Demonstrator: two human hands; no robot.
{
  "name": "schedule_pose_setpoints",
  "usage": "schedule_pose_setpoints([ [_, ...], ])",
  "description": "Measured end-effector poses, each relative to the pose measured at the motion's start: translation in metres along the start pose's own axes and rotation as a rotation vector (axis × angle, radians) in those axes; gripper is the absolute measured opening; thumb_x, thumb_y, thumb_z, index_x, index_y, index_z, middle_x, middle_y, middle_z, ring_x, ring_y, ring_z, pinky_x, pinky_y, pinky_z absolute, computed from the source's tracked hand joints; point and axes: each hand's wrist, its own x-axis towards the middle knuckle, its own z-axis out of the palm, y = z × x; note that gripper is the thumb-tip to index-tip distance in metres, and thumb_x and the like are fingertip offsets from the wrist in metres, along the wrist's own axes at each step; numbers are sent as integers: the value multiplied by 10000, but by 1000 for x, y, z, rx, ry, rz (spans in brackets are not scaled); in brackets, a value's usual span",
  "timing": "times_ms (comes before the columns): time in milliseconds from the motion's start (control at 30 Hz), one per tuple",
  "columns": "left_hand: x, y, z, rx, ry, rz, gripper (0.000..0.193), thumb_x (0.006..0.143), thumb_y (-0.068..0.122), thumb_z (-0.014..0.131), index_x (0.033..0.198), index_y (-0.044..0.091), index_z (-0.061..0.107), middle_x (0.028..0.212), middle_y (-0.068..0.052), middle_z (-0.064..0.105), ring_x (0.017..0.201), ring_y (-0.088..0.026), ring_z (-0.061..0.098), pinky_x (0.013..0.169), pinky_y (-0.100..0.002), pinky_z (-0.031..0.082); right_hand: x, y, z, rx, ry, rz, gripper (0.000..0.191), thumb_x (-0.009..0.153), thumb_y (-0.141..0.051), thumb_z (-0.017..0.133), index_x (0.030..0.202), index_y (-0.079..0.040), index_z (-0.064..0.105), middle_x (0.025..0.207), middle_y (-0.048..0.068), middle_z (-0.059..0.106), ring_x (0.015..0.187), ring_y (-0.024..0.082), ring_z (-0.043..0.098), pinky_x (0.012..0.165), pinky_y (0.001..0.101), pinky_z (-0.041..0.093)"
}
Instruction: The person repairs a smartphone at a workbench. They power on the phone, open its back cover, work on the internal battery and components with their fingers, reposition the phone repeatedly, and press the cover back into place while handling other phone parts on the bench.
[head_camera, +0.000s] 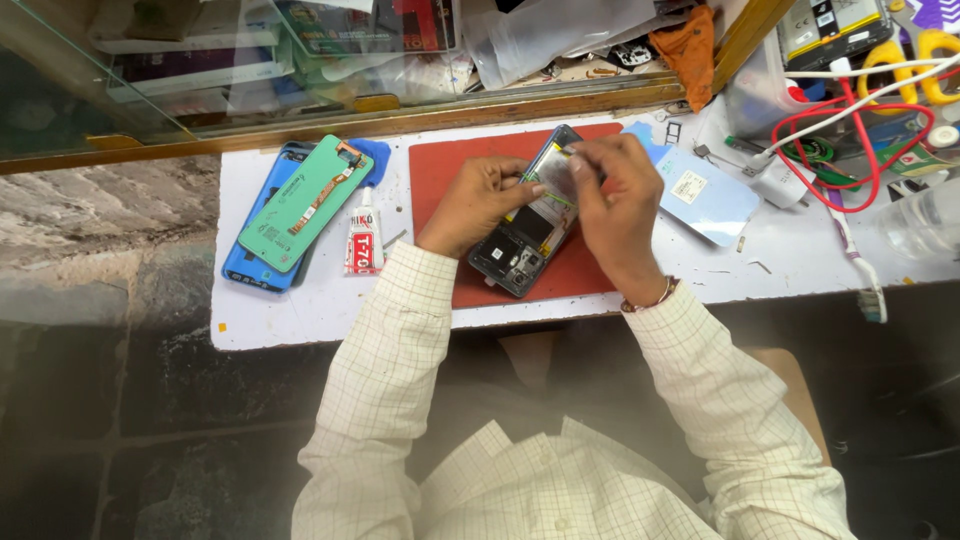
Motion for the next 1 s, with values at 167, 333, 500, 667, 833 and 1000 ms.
schedule_pose_setpoints([
  [167,2,-5,0,39,68,16,247,956,62,702,1176,-47,724,818,18,717,650,3,542,554,-187,417,1,4,17,5,-62,40,115,947,25,737,1061,32,744,955,95,677,790,164,656,691,278,508],
  [333,1,-7,-3,75,98,48,263,962,60,696,1201,-48,717,841,7,725,697,1,562,589,-194,455,-5,4,24,-13,-70,-8,104,944,25,750,1048,35,747,947,95,682,797,174,650,698,287,504],
  [500,1,-9,-3,103,81,80,251,980,56,677,1200,-57,724,897,-28,765,779,-20,642,678,-202,528,2,1,23,-35,-72,-48,90,945,16,740,1033,33,742,940,101,694,764,172,680,656,287,515],
  [667,2,-14,-4,80,93,44,274,952,46,694,1204,-59,711,896,-44,772,742,-40,646,642,-213,522,14,1,20,-90,-30,-19,80,971,-3,745,1047,22,751,914,103,690,750,172,677,658,297,522],
  [833,0,-17,-6,29,59,158,284,981,38,673,1242,-69,701,983,-56,771,847,-45,671,739,-208,545,12,-4,17,-124,-146,-153,87,916,4,765,1003,10,769,895,109,691,709,211,622,619,322,458],
  [1000,-2,-16,-4,30,90,123,299,964,35,687,1242,-76,695,951,-72,766,809,-60,664,702,-224,546,29,1,16,-105,-49,-86,63,951,-5,783,1011,10,768,864,97,659,714,187,641,648,313,490],
])
